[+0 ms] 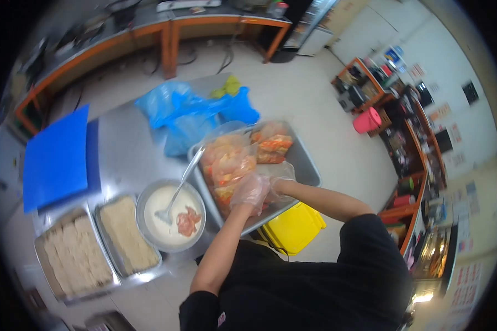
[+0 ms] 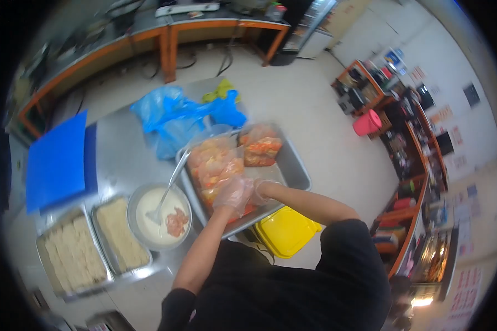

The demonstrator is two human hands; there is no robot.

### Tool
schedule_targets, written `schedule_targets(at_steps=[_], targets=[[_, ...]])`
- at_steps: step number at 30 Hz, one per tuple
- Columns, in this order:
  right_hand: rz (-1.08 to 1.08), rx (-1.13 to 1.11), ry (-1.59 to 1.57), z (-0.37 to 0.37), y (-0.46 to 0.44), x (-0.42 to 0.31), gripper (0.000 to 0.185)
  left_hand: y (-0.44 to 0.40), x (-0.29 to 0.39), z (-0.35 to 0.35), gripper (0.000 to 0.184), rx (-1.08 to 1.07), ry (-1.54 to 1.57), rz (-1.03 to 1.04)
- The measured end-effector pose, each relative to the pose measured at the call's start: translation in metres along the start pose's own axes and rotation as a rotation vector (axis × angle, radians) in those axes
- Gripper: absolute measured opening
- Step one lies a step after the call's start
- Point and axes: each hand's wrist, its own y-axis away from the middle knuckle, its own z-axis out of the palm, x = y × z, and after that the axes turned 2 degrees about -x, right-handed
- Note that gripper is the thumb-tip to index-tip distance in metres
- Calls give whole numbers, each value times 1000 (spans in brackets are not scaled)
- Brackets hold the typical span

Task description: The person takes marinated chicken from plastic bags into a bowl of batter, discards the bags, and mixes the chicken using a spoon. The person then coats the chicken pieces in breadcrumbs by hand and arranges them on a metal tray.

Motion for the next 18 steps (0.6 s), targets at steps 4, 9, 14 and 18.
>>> schedule_targets(at_steps=[4,9,14,18], targets=[[2,12,-65,11,-4,15,44,2,18,4,40,60,88,7],[17,-8,-64,18,-3,19,44,-12,-1,27,44,172,-67,52],[122,-166,86,-9,9,25,43,4,20,-6,45,31,117,-73],[-11,-122,-76,-32,44,19,55,0,11,9,44,188,-7,87]])
